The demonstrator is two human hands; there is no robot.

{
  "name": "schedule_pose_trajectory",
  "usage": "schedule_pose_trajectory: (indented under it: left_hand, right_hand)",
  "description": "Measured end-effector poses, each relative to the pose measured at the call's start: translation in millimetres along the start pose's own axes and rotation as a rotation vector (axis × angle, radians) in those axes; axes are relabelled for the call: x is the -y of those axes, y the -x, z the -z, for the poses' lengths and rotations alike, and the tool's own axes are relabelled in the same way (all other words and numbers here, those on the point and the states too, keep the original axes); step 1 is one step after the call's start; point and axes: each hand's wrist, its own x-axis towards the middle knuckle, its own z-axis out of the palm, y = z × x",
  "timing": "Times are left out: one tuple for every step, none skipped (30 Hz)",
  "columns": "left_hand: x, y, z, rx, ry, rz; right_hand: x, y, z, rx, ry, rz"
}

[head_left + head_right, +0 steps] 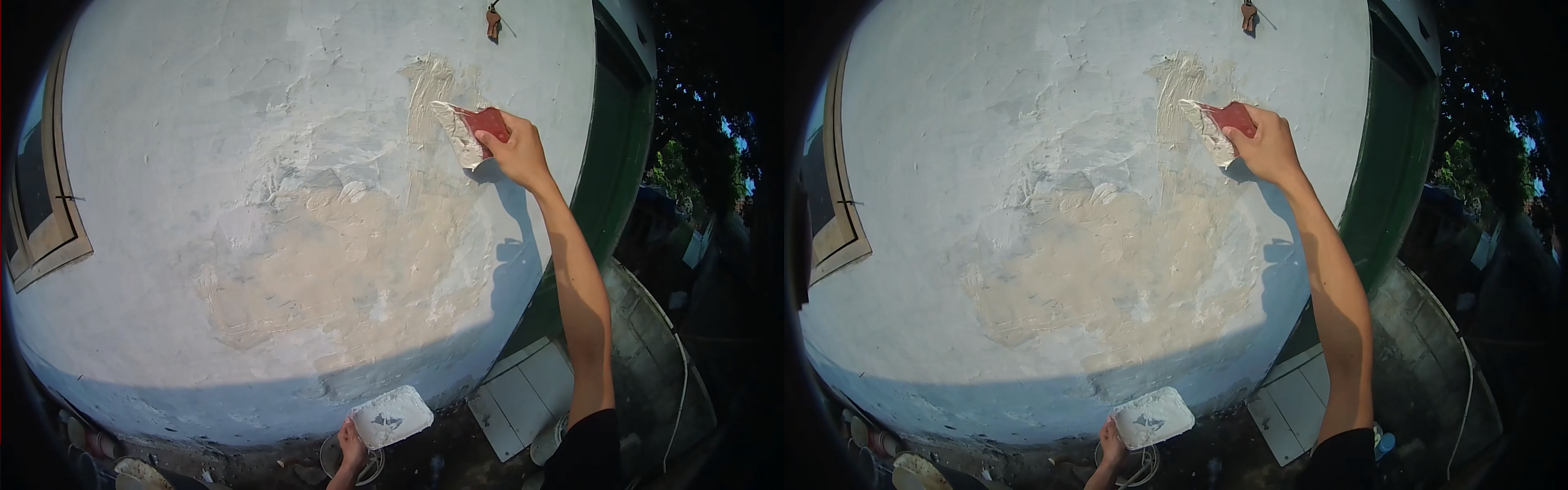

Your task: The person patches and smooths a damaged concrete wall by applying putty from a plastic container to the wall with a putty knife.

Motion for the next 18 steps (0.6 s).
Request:
schedule_pose_trajectory:
  left_hand:
    - [2, -1, 2, -0.001, 0.022, -0.006]
    - [4, 0, 4, -0.003, 0.044, -0.01]
    - [5, 2, 5, -0.009, 0.048, -0.001]
    - [6, 1, 5, -0.014, 0.052, 0.006]
    - [6, 1, 5, -0.017, 0.055, 0.01]
    - [6, 0, 5, -0.022, 0.053, 0.012]
    - [5, 0, 5, -0.027, 0.053, 0.011]
    - [5, -2, 5, -0.033, 0.054, 0.01]
    - [6, -4, 3, -0.038, 0.057, 0.013]
    - [7, -4, 4, -0.046, 0.058, 0.02]
    - [7, -4, 6, -0.051, 0.057, 0.028]
    - [8, -5, 5, -0.038, 0.062, 0.03]
    - [9, -7, 5, -0.024, 0.068, 0.03]
    - [10, -6, 6, -0.012, 0.069, 0.036]
    - [11, -6, 5, -0.009, 0.056, 0.032]
    - [13, -7, 3, -0.004, 0.043, 0.027]
    - [14, -8, 2, -0.001, 0.03, 0.021]
    - [17, -10, 4, 0.003, 0.028, 0.019]
  right_hand:
    - [-7, -9, 4, 0.001, -0.203, -0.073]
    - [-12, -13, -1, -0.007, -0.337, -0.101]
    - [-20, -16, -7, -0.016, -0.468, -0.129]
    - [-29, -17, -12, -0.03, -0.6, -0.155]
    - [-41, -16, -17, -0.052, -0.621, -0.195]
    - [-53, -15, -23, -0.076, -0.644, -0.233]
    - [-58, -14, -26, -0.099, -0.667, -0.269]
    - [-63, -12, -27, -0.138, -0.655, -0.312]
    - [-68, -10, -26, -0.174, -0.621, -0.35]
    - [-74, -6, -25, -0.21, -0.587, -0.392]
    - [-79, -1, -23, -0.249, -0.552, -0.436]
    - [-80, 4, -20, -0.282, -0.516, -0.466]
    - [-79, 10, -18, -0.316, -0.481, -0.495]
    - [-80, 15, -15, -0.35, -0.446, -0.53]
    - [-84, 19, -10, -0.347, -0.435, -0.478]
    - [-90, 22, -2, -0.345, -0.422, -0.425]
    - [-95, 25, 4, -0.343, -0.41, -0.372]
    - [-93, 25, 12, -0.352, -0.314, -0.296]
